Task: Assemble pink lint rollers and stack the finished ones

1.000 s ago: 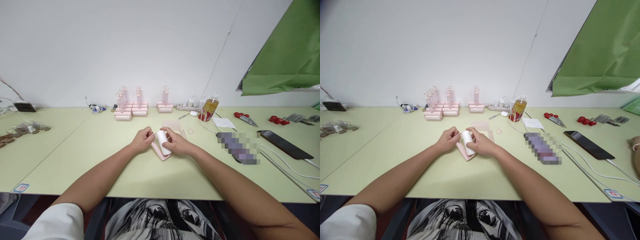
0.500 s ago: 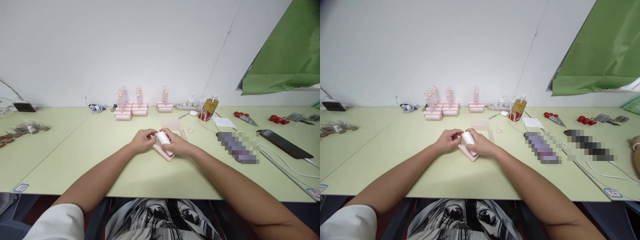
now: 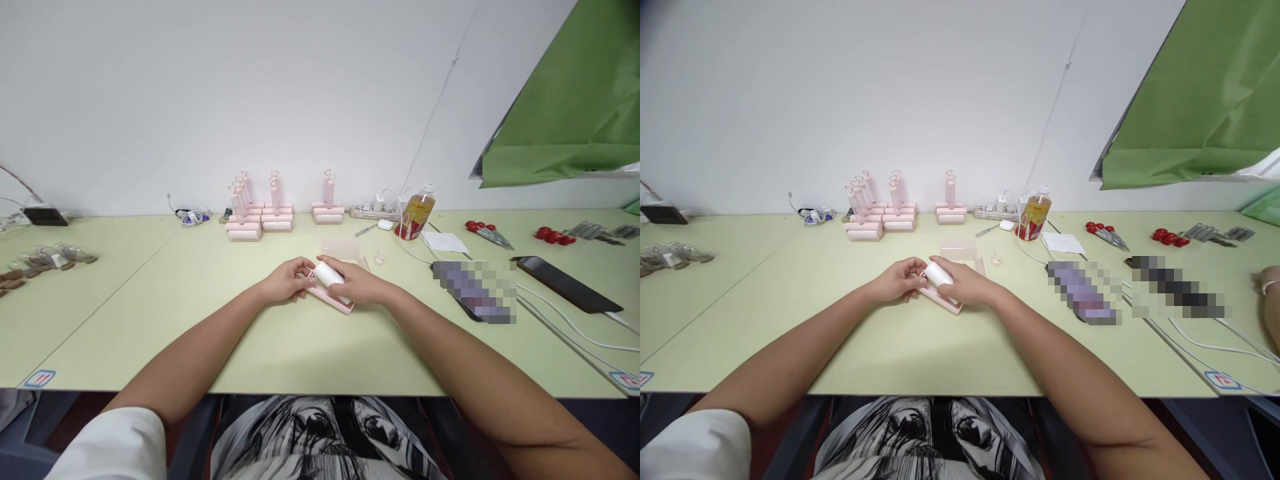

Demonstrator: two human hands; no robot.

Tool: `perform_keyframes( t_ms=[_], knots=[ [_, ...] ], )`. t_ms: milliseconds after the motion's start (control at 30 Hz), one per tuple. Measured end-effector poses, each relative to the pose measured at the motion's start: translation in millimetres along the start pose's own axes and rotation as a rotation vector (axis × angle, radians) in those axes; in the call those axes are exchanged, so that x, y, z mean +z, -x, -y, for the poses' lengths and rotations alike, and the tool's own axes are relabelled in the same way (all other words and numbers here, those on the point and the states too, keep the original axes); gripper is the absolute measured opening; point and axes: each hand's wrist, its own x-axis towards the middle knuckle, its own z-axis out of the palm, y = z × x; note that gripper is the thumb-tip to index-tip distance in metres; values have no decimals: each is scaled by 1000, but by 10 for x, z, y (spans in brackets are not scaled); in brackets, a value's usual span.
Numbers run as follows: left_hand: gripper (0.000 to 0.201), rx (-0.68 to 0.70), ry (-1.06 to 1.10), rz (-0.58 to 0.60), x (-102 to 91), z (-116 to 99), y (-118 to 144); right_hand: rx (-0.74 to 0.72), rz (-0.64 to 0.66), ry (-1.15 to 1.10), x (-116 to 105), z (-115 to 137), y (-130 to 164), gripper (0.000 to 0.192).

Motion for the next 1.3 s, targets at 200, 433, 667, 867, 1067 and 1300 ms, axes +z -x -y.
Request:
perform_keyframes(
  t_ms=[200,433,667,867,1067,1300],
  knots=[
    [54,-15,235,57,-26,-78,-12,-29,30,-41,-54,55,33,73],
    [38,-153,399,1,25,-153,-6,-84,75,-70,-47,97,42,67],
    [39,-221,421,14,34,-154,-20,-99,100,-56,-27,91,34,66],
    [40,-222,461,78,7,-121,-28,-99,100,-46,-18,79,30,66],
    [34,-234,473,54,29,-120,-37,-123,108,-16,-19,76,32,63],
    [37,-191,384,134,-39,-100,-20,-206,42,100,-4,50,2,66]
  ],
)
